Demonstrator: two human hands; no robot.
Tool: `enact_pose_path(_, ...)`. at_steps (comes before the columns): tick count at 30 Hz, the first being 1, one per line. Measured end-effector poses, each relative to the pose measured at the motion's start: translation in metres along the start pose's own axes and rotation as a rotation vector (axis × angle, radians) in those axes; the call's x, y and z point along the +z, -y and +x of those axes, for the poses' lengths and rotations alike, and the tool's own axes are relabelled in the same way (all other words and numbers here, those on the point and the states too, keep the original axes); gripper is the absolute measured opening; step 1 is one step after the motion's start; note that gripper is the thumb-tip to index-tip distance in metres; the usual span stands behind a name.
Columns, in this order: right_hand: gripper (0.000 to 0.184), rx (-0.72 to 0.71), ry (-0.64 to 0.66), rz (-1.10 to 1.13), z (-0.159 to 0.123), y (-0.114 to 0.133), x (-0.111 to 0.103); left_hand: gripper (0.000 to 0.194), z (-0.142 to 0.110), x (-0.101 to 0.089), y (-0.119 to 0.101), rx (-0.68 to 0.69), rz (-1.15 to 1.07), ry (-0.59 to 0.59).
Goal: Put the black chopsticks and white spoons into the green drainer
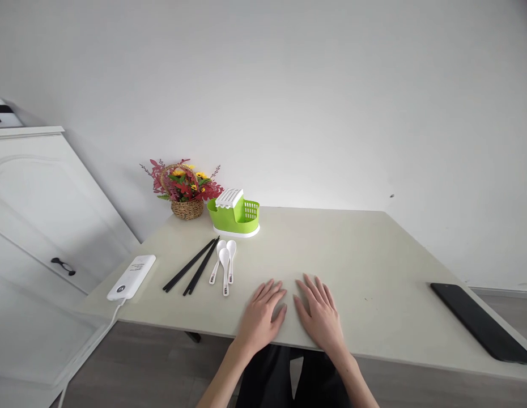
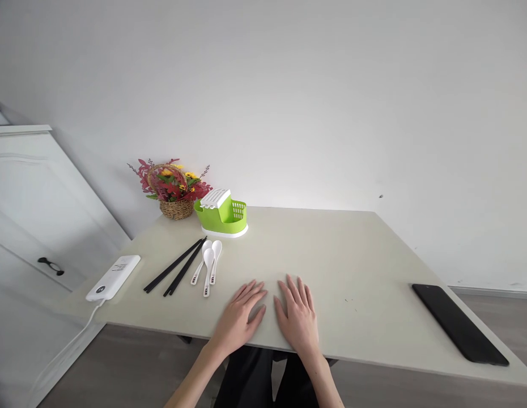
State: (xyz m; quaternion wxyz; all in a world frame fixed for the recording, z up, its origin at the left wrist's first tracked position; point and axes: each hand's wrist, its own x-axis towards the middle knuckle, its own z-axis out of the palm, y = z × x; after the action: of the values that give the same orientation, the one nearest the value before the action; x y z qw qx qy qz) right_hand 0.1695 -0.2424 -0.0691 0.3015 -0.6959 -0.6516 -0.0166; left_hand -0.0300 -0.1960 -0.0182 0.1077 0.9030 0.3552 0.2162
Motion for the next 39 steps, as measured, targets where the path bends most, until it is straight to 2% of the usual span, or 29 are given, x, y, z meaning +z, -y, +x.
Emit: enact_pose_path(39, 0.057, 0.007, 0.028, -0.018, -0.0012, -0.0019, 0.0028, 0.04, -0.0046, 0.0031, 0.0015, 0.027, -0.022, -0.073)
